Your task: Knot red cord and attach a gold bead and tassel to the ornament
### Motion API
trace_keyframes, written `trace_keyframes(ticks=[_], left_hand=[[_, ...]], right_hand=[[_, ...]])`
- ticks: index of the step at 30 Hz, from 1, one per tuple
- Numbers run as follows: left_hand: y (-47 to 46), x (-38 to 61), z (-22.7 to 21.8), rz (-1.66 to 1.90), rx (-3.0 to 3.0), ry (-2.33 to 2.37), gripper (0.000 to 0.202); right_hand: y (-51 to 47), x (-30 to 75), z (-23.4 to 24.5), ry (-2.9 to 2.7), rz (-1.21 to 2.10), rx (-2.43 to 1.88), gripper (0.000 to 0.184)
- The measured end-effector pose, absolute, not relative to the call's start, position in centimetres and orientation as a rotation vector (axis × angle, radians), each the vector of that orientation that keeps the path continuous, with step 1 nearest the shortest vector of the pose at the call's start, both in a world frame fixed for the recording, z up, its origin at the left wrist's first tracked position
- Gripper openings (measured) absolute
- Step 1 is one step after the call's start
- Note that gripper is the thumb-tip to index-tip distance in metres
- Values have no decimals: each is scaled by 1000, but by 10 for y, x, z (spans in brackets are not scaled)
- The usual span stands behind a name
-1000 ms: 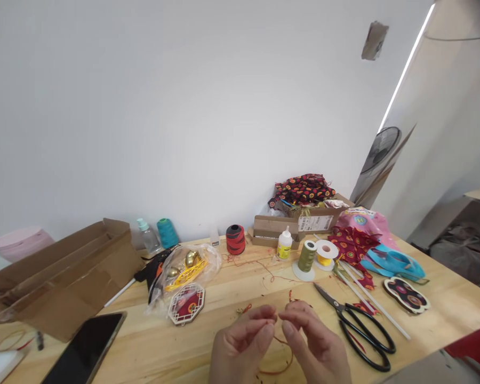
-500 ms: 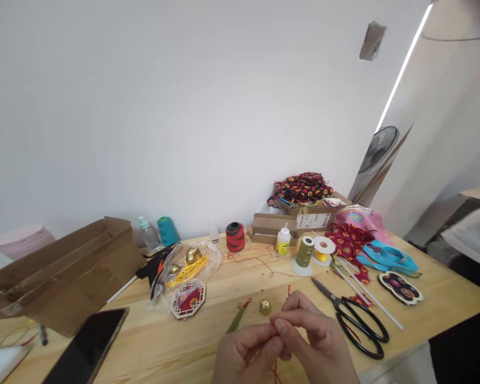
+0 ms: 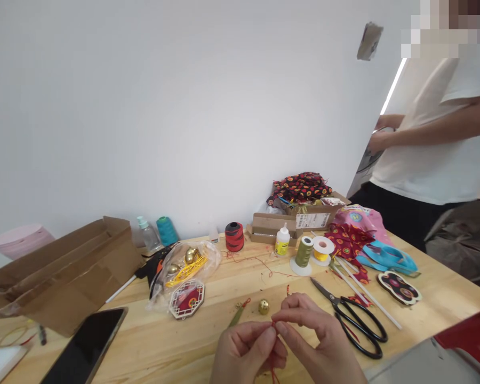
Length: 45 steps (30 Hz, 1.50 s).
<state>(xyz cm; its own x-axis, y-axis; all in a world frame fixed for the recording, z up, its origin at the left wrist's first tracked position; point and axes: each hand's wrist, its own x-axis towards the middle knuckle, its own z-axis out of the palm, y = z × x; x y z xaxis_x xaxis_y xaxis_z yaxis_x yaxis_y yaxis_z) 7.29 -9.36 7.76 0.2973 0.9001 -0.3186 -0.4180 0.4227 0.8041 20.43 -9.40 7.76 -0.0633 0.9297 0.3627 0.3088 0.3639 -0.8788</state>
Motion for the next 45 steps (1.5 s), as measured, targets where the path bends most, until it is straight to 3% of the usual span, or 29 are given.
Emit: trace_keyframes(ticks=[21,31,45], left_hand=[[-95,71,78,936,753,855,23],[-97,73,80,927,721,871,24],[-96,77,76,911,741,924,35]], right_hand=[[-95,207,84,-1746,530,-1161,12],[-97,207,85,-1695,595,-1147,11],[-90,205,72,-1481,934,-1047,16]])
